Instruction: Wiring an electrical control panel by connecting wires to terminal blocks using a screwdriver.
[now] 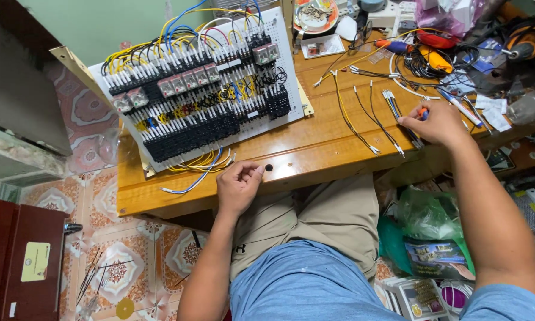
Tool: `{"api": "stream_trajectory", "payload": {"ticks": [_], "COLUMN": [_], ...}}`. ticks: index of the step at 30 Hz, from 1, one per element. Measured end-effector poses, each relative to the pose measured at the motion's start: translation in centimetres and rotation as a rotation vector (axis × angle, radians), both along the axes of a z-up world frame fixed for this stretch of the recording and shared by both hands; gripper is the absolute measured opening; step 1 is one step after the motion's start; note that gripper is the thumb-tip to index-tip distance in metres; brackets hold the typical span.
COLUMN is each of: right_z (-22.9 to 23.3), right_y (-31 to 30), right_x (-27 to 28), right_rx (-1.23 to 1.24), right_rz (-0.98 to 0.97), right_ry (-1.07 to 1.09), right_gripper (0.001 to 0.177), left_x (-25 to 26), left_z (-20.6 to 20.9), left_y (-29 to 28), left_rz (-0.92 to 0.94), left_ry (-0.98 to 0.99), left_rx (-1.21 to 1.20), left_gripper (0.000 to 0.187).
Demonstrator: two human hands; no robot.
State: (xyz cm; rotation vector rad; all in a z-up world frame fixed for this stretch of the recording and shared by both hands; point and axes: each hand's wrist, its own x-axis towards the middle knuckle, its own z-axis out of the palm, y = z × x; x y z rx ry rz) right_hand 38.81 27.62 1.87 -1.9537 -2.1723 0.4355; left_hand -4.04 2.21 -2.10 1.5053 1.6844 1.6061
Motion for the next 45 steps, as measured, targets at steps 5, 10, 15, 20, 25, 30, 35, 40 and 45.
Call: {"api": "stream_trajectory", "payload": {"ticks": [5, 10, 15, 20, 25, 30, 35, 40, 45], "right_z": [4.2, 10.3, 13.5, 15.1, 14.8, 14.9, 14.5, 12.2, 10.8], "right_y": [-2.8, -8.5, -13.8, -17.0, -19.2, -20.6, -21.2, -20.3, -20.1], "right_x": [-1.0, -4.4, -7.3, -10.0, -13.0, -18.3, -23.4, -27.0, -29.3], "right_rx": [0.014, 0.001, 0.121, 0.403, 0.551, 0.585, 0.572, 0.492, 0.515], "right_rz": [0.031, 0.177, 0.459, 0.781, 0.792, 1.098, 1.257, 1.315, 1.229], "right_ry": [-0.011, 0.171, 0.207, 0.204, 0.208, 0.555, 0.611, 0.645, 0.831], "right_gripper": [0.039, 0.060, 0.039, 0.041, 0.042, 0.023, 0.010, 0.007, 0.008], "left_x": [-0.2, -1.1, -3.5, -8.1, -12.7, -13.9, -12.8, -12.2, -14.2], "left_z": [-0.1, 0.3, 0.8, 2.2, 2.9, 4.4, 3.9, 1.5, -2.6], "left_y": [-0.1, -1.1, -2.8, -4.4, -6.2, -7.9, -6.9, -5.1, -4.3], "left_rz": [-0.020, -0.100, -0.042, 0.111, 0.357, 0.582, 0.519, 0.434, 0.359], "left_ry": [0.012, 0.079, 0.523, 0.680, 0.631, 0.364, 0.570, 0.738, 0.747], "left_rx": [-0.019, 0.004, 0.232, 0.381, 0.401, 0.385, 0.421, 0.378, -0.004], "left_gripper": [0.006, 0.005, 0.007, 0.003, 0.005, 0.007, 0.006, 0.004, 0.022]}}
